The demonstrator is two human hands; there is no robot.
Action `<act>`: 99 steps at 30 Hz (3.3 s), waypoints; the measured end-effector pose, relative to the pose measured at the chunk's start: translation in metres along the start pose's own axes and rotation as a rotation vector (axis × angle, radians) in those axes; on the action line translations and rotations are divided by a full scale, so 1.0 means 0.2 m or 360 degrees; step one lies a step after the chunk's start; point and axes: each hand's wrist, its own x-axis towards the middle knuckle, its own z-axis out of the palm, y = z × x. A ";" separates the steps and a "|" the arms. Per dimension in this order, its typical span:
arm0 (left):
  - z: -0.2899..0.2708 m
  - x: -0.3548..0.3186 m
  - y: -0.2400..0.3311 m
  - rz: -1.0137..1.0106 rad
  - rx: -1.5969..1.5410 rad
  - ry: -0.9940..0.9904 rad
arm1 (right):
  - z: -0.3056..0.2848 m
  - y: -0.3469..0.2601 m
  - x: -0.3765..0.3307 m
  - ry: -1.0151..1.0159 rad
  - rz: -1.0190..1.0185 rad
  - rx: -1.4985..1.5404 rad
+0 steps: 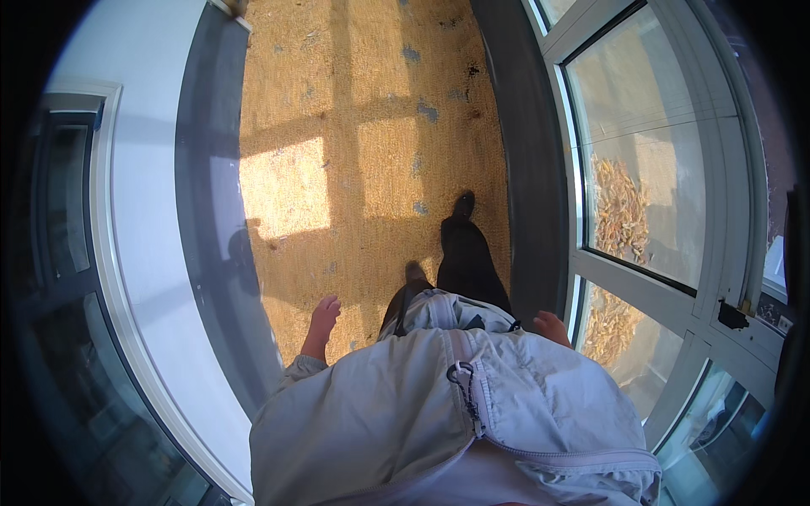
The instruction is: The person spreads corn kernels on a concrete surface outdoors, then moves indoors to spread kernels on a red mat inside a sunroom. The person uses both hands to distribute the kernels evenly across the surfaces.
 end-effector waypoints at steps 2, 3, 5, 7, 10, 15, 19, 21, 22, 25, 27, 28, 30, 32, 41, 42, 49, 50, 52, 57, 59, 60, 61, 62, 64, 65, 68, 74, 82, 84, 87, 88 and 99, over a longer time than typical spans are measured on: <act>0.10 0.04 0.06 -0.0037 0.0056 -0.0030 | -0.07 -0.06 0.14 -0.0060 -0.0019 0.0013; 0.13 0.06 0.06 -0.0092 0.0016 -0.0067 | -0.12 -0.12 0.23 -0.0095 -0.0040 0.0018; 0.13 0.10 0.08 -0.0193 -0.0063 -0.0122 | -0.25 -0.28 0.43 -0.0141 -0.0133 0.0017; 0.25 0.03 0.34 -0.0283 -0.0071 -0.0074 | -0.39 -0.35 0.61 -0.0137 -0.0186 0.0001; 0.27 -0.02 0.51 -0.0299 -0.0205 0.0014 | -0.62 -0.63 0.86 -0.0170 -0.0123 0.0252; 0.37 -0.09 0.81 -0.0457 -0.0477 0.0306 | -0.93 -0.92 1.18 -0.0145 -0.0309 0.0525; 0.41 -0.04 0.54 -0.0246 -0.0473 0.0223 | -1.11 -1.14 1.30 -0.0167 -0.0316 0.0220; 0.44 0.01 0.30 -0.0220 -0.0334 0.0257 | -1.13 -1.17 1.40 -0.0192 -0.0350 0.0138; 0.44 0.05 0.17 -0.0287 -0.0369 0.0341 | -1.13 -1.20 1.45 -0.0216 -0.0368 0.0102; 0.47 0.13 0.12 -0.0385 -0.0400 0.0347 | -1.19 -1.34 1.55 -0.0212 -0.0387 -0.0010; 0.48 0.17 0.22 -0.0415 -0.0406 0.0252 | -1.22 -1.43 1.65 -0.0186 -0.0468 -0.0040; 0.49 0.21 0.30 -0.0417 -0.0404 0.0204 | -1.24 -1.48 1.69 -0.0165 -0.0501 -0.0052; 0.43 0.31 0.44 -0.0411 -0.0387 0.0163 | -1.26 -1.66 1.78 -0.0116 -0.0490 -0.0056; 0.35 0.43 0.58 -0.0412 -0.0375 0.0116 | -1.28 -1.87 1.85 -0.0081 -0.0449 -0.0045; -0.36 1.20 1.24 -0.0338 -0.0370 -0.0119 | -1.34 -2.74 2.05 -0.0076 -0.0283 0.0180; -0.46 1.29 1.37 -0.0334 -0.0360 -0.0145 | -1.36 -2.81 2.06 -0.0057 -0.0254 0.0232; -0.95 2.14 2.77 0.0031 0.0376 0.0275 | -1.34 -2.83 2.08 0.0142 -0.0071 0.0372; -0.94 2.25 3.01 0.0201 0.0424 0.0323 | -1.34 -2.79 2.08 0.0157 -0.0011 0.0320; -0.98 2.48 3.42 0.0466 0.0517 0.0313 | -1.30 -2.78 2.11 0.0121 0.0064 0.0265; -0.39 2.61 4.34 0.0716 0.0410 0.0089 | -1.23 -2.46 2.26 0.0129 0.0095 0.0318; -0.25 2.60 4.44 0.0785 0.0577 0.0009 | -1.36 -2.74 2.33 0.0061 0.0091 0.0161; -0.15 2.56 4.50 0.0727 0.0584 -0.0083 | -1.44 -2.88 2.36 0.0056 0.0110 0.0081; -0.07 2.52 4.55 0.0678 0.0593 -0.0176 | -1.49 -2.94 2.44 0.0060 0.0116 0.0130; -0.08 2.57 4.49 0.0774 0.0593 -0.0187 | -1.54 -3.01 2.55 0.0039 0.0090 0.0177; -0.06 2.67 4.37 0.0752 0.0608 -0.0178 | -1.66 -3.10 2.72 0.0019 0.0088 0.0257; -0.08 2.68 4.35 0.0640 0.0622 -0.0122 | -1.73 -3.16 2.83 0.0008 0.0076 0.0294; -0.25 2.63 4.19 0.0232 0.0259 0.0120 | -1.95 -3.33 3.13 -0.0004 -0.0023 0.0438; -0.48 2.36 3.94 -0.0447 -0.0575 0.0243 | -2.48 -3.75 3.57 -0.0059 -0.0173 0.0577; -0.06 2.35 3.37 -0.0090 -0.0026 0.0040 | -2.75 -4.14 3.98 -0.0105 -0.0357 0.0365; 0.08 2.33 3.53 -0.0298 -0.0230 0.0048 | -2.78 -4.22 4.04 -0.0110 -0.0382 0.0264; 0.11 2.38 3.70 -0.0385 -0.0322 0.0040 | -2.82 -4.42 4.14 -0.0129 -0.0413 0.0118; 0.10 2.42 3.76 -0.0405 -0.0341 0.0033 | -2.85 -4.50 4.16 -0.0115 -0.0414 0.0016; -0.63 3.23 4.90 -0.0718 -0.0660 0.0185 | -2.99 -5.19 4.36 0.0062 -0.0170 0.0235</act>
